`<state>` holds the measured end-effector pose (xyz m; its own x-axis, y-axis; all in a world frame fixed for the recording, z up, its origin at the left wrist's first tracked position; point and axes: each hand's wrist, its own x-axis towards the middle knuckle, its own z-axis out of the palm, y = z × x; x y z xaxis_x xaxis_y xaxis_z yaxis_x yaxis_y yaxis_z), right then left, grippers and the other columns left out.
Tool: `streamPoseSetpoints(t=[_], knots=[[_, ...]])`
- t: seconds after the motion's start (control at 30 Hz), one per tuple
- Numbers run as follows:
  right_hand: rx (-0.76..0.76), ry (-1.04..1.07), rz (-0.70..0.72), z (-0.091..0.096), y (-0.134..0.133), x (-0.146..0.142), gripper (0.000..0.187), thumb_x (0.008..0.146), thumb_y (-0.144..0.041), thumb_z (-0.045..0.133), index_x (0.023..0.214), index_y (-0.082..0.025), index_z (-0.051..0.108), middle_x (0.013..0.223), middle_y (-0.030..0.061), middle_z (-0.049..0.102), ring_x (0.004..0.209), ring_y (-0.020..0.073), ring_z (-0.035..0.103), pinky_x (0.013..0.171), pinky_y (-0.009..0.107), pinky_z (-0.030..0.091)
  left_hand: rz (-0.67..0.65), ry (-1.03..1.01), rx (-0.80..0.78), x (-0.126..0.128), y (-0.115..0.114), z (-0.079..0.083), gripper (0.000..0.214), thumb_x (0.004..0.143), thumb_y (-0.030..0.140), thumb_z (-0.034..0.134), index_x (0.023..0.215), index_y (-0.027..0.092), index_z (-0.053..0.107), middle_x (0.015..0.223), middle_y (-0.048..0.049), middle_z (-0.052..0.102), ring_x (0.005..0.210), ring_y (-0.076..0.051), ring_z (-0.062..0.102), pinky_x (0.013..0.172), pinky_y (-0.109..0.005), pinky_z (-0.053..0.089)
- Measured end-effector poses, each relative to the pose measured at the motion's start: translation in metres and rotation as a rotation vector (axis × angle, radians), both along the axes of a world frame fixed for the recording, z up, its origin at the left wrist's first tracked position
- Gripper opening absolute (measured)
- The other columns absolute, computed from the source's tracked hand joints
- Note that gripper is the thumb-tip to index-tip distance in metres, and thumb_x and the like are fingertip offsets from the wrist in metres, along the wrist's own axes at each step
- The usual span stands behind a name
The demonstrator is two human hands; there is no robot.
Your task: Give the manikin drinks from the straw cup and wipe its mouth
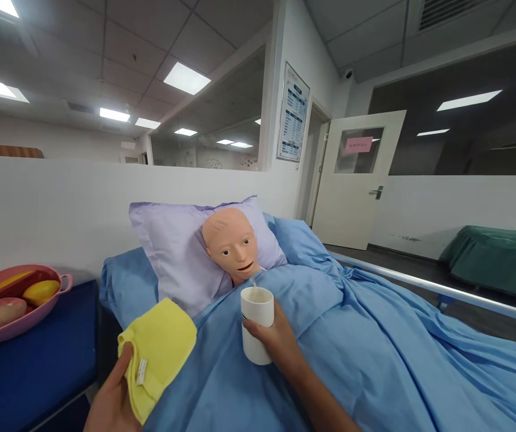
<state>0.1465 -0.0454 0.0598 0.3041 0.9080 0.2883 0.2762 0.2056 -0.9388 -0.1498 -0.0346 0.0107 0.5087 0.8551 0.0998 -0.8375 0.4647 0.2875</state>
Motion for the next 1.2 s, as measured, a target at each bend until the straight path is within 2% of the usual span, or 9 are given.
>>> streamPoseSetpoints(t=[0.13,0.23,0.37,0.43,0.57,0.7,0.87,0.97,1.2], knots=[[-0.01,0.046,0.041,0.002,0.008,0.003,0.054,0.065,-0.048,0.076,0.107,-0.019,0.06,0.093,0.0071,0.069,0.084,0.0271,0.064,0.071,0.038,0.051,0.028,-0.068,-0.02,0.042,0.007,-0.005,0.05,0.094,0.057,0.04,0.12,0.025,0.07,0.128,-0.0055,0.063,0.128,-0.028,0.052,0.12,-0.044,0.023],[-0.015,0.125,0.075,0.001,0.015,0.005,0.051,0.063,-0.047,0.078,0.102,-0.019,0.061,0.087,0.0066,0.069,0.078,0.0256,0.064,0.066,0.036,0.051,0.028,-0.088,-0.033,0.068,0.01,-0.007,0.053,0.095,0.058,0.038,0.126,0.025,0.066,0.13,-0.007,0.063,0.13,-0.029,0.05,0.119,-0.047,0.026],[-0.024,0.263,0.192,-0.012,0.028,0.015,0.052,0.065,-0.05,0.078,0.103,-0.018,0.061,0.083,0.0061,0.069,0.07,0.0227,0.063,0.061,0.034,0.05,0.04,-0.07,-0.005,0.091,0.012,-0.015,0.057,0.096,0.056,0.034,0.138,0.024,0.054,0.135,-0.0092,0.061,0.134,-0.028,0.047,0.119,-0.048,0.027],[-0.017,0.33,0.27,-0.021,0.032,0.023,0.051,0.068,-0.051,0.077,0.104,-0.018,0.061,0.086,0.0074,0.07,0.07,0.0222,0.064,0.062,0.033,0.051,0.068,-0.063,0.007,0.099,0.013,-0.022,0.056,0.097,0.055,0.035,0.136,0.021,0.057,0.133,-0.0102,0.062,0.134,-0.028,0.047,0.12,-0.047,0.026],[-0.01,0.378,0.391,-0.032,0.035,0.033,0.05,0.072,-0.049,0.076,0.107,-0.018,0.06,0.093,0.0096,0.072,0.073,0.0226,0.066,0.064,0.034,0.053,0.079,-0.119,0.071,0.108,0.014,-0.036,0.058,0.096,0.057,0.037,0.127,0.016,0.065,0.131,-0.0126,0.062,0.132,-0.029,0.048,0.122,-0.044,0.021],[0.005,0.397,0.377,-0.03,0.033,0.032,0.057,0.069,-0.048,0.079,0.113,-0.02,0.057,0.092,0.0075,0.071,0.074,0.023,0.066,0.065,0.035,0.054,0.069,-0.113,0.09,0.113,0.013,-0.042,0.062,0.096,0.058,0.035,0.126,0.013,0.066,0.127,-0.0139,0.064,0.133,-0.029,0.046,0.122,-0.044,0.017],[0.069,0.438,0.327,-0.022,0.027,0.026,0.06,0.063,-0.052,0.082,0.109,-0.02,0.059,0.087,0.0067,0.071,0.07,0.0231,0.066,0.062,0.036,0.054,0.173,0.029,-0.078,0.117,0.01,-0.039,0.06,0.096,0.053,0.039,0.144,0.017,0.047,0.125,-0.0129,0.066,0.132,-0.027,0.048,0.12,-0.045,0.022],[0.091,0.48,0.339,-0.021,0.026,0.025,0.062,0.063,-0.052,0.081,0.11,-0.019,0.058,0.087,0.007,0.071,0.072,0.0241,0.066,0.063,0.037,0.054,0.213,0.044,-0.107,0.119,0.007,-0.036,0.063,0.095,0.052,0.041,0.15,0.022,0.034,0.127,-0.012,0.065,0.128,-0.027,0.052,0.119,-0.044,0.026],[0.097,0.497,0.363,-0.024,0.028,0.026,0.062,0.065,-0.049,0.081,0.114,-0.019,0.057,0.092,0.0068,0.071,0.075,0.0223,0.066,0.066,0.036,0.054,0.206,0.028,-0.119,0.12,0.001,-0.031,0.062,0.096,0.05,0.039,0.152,0.024,0.028,0.132,-0.0106,0.062,0.129,-0.026,0.051,0.119,-0.043,0.027]])
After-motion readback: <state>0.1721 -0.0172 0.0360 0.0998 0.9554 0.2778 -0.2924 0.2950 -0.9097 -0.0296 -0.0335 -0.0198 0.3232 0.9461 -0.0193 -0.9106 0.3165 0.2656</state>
